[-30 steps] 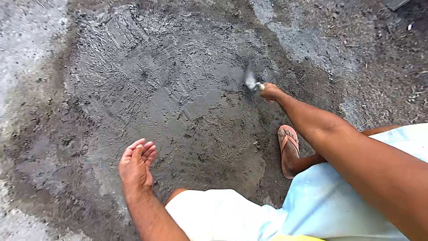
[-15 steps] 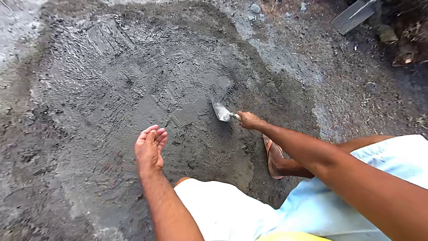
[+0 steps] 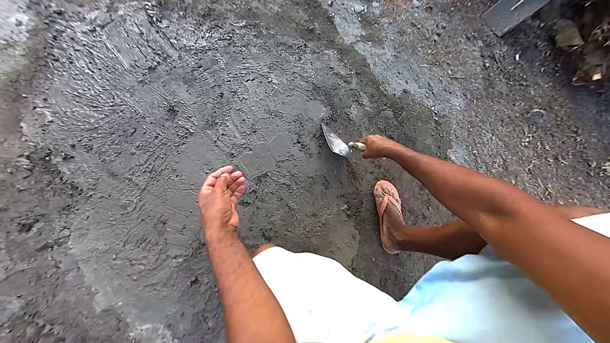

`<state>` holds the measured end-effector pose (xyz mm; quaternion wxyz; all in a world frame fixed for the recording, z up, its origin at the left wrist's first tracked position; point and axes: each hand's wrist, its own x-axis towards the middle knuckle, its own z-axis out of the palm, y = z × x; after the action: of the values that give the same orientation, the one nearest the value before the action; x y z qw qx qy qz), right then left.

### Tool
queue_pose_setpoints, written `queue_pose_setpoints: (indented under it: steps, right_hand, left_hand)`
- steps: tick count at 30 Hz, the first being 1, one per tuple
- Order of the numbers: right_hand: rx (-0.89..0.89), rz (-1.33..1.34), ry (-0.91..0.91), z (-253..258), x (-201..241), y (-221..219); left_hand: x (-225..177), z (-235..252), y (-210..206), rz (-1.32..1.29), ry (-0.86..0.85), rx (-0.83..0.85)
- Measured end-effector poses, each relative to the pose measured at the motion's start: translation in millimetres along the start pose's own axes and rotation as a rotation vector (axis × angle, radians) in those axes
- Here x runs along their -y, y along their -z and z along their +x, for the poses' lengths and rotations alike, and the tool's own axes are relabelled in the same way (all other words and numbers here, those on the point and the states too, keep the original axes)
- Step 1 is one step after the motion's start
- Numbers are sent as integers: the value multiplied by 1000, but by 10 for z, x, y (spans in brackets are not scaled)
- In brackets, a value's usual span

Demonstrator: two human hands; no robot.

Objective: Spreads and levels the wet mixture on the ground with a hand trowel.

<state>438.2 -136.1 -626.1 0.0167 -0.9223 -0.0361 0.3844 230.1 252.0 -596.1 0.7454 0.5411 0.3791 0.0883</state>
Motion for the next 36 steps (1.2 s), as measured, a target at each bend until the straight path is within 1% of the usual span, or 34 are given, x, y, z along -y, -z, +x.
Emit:
queue_pose_setpoints:
  steps: [1,2,3,4,5,6,7,9,11,12,15,17,19,21,23,26,28,29,31,33,36]
  right_hand:
    - [33,83,-17,13,-72,46]
    - [47,245,-56,28,-197,77]
    - [10,466,-137,24,-353,75]
    - [-78,686,-252,2,-482,72]
    - [-170,829,-351,1,-592,127]
    - [-226,872,-394,-13,-690,209]
    - [-243,836,-380,-43,-784,264]
    - [-222,664,-270,-82,-914,348]
    - [-224,557,-184,-47,-936,308]
    - [-234,501,-139,23,-881,302]
    - [-187,192,-22,279,-597,378]
    - [-177,28,13,446,-366,397]
    - [-182,-23,15,583,-101,384]
    - [-181,-37,28,677,216,373]
    - [-179,-80,79,638,438,277]
    - [-133,-186,209,299,555,15]
    - [-72,-177,224,8,579,-294]
    - [-69,-188,225,-98,554,-421]
    - [-99,-267,263,-128,448,-478]
    - [-118,-314,254,-127,273,-347]
    - [-139,-176,84,-16,-40,16]
  left_hand:
    - [-2,0,-4,2,1,-5]
    - [10,1,-9,1,4,-8]
    - [31,-4,-13,6,9,-6]
    - [51,-6,-16,15,15,-4]
    - [58,-4,-17,22,14,-7]
    - [42,2,-10,33,7,-9]
    - [21,14,6,44,-1,-8]
    - [39,36,43,49,2,-9]
    - [104,81,44,45,29,-12]
    - [121,118,37,48,41,-18]
    - [138,106,36,90,64,-27]
    - [94,17,81,123,39,-1]
    - [13,-77,160,129,2,13]
    - [-48,-137,269,130,-19,-11]
    - [-58,-155,395,162,-19,-47]
    - [-32,-61,481,156,-3,-76]
    - [27,45,400,94,24,-77]
    - [74,98,339,60,41,-70]
    - [133,180,229,42,73,-49]
    - [125,161,162,98,73,1]
    - [21,-18,164,106,-9,61]
